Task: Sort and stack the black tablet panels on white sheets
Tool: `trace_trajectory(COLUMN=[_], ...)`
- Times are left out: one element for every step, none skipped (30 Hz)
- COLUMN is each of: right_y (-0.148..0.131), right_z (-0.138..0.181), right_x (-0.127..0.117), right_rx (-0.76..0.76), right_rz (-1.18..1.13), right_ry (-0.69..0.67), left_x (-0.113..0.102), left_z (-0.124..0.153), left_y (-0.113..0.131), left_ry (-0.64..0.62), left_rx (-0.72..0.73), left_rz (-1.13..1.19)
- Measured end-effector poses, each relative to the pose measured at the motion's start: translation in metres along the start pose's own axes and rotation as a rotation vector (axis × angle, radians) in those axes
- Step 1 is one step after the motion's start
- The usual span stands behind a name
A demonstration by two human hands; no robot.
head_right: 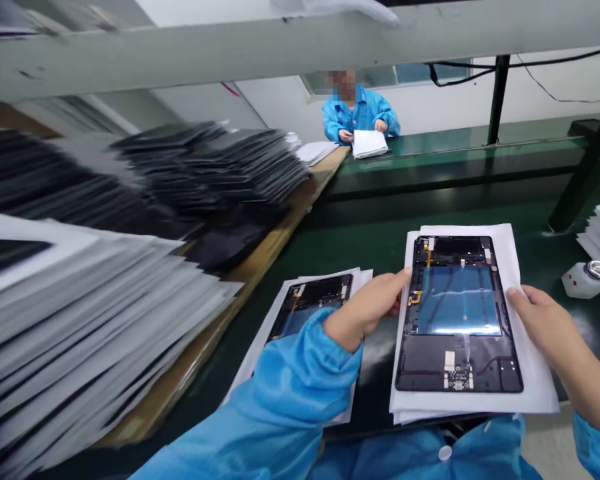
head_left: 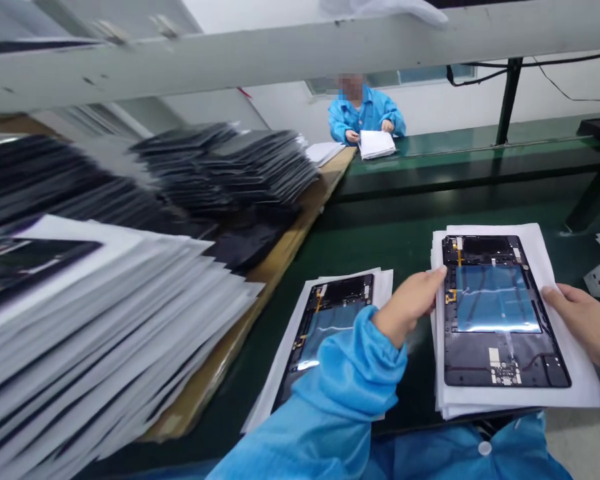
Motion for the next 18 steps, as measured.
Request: trace_trajectory(right_y=[-0.006, -0.013, -0.019, -0.024, -0.030, -0.033, -0.034, -0.031, -0.026, -0.019, -0.014, -0.010, -0.007, -0.006, -0.007, -0.009, -0.012, -0.015], right_z=[0.002, 0.005, 0.007, 0.009, 0.011, 0.012, 0.012, 0.011, 0.009, 0.007, 0.006, 0.006, 0.006, 0.007, 0.008, 0.009, 0.010, 0.012], right_x=[-0.006, -0.011, -0.013, -0.014, -0.014, -0.013, -0.012, -0.010, -0.007, -0.002, 0.004, 0.010, 0.014, 0.016, 0.016, 0.016, 0.014, 0.012], right_rx=[-0.039, -0.074, -0.105, -0.138, -0.173, -0.192, -0.191, -0.159, -0.100, -0.030, 0.040, 0.104, 0.155, 0.188, 0.200, 0.199, 0.191, 0.176], right_rz=[0.097, 0.165, 0.213, 0.254, 0.300, 0.324, 0.296, 0.192, 0.026, -0.176, -0.378, -0.545, -0.648, -0.691, -0.695, -0.691, -0.691, -0.693], right_ry=[0.084, 0.146, 0.183, 0.201, 0.210, 0.207, 0.186, 0.143, 0.091, 0.030, -0.041, -0.104, -0.148, -0.172, -0.189, -0.201, -0.206, -0.203], left_x=[0.005, 0.005, 0.002, -0.001, -0.003, -0.004, -0.003, -0.002, 0.000, 0.001, 0.003, 0.005, 0.007, 0.009, 0.011, 0.011, 0.011, 0.010], left_z=[0.007, 0.014, 0.021, 0.026, 0.030, 0.032, 0.033, 0.033, 0.032, 0.031, 0.030, 0.029, 0.029, 0.029, 0.031, 0.034, 0.038, 0.043], left_y=[0.005, 0.010, 0.014, 0.016, 0.016, 0.014, 0.012, 0.009, 0.007, 0.005, 0.002, -0.001, -0.005, -0.008, -0.010, -0.009, -0.005, 0.001], left_ry=[-0.001, 0.051, 0.122, 0.186, 0.218, 0.215, 0.190, 0.158, 0.126, 0.096, 0.060, 0.020, -0.015, -0.041, -0.052, -0.050, -0.038, -0.020], left_rx=[0.079, 0.150, 0.204, 0.232, 0.237, 0.230, 0.217, 0.208, 0.211, 0.217, 0.218, 0.205, 0.183, 0.160, 0.149, 0.160, 0.195, 0.235], left_rz=[-0.138, -0.246, -0.325, -0.377, -0.404, -0.413, -0.421, -0.429, -0.429, -0.414, -0.379, -0.323, -0.246, -0.158, -0.070, 0.000, 0.052, 0.092])
Point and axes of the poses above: each hand's wrist, its own z-axis away from the middle knuckle, its own x-axis out of the palm, y = z × x, the point moved 7 cm from there along -z, towards the middle knuckle, and after that the axes turned 7 degrees about z, right-handed, at the moved point
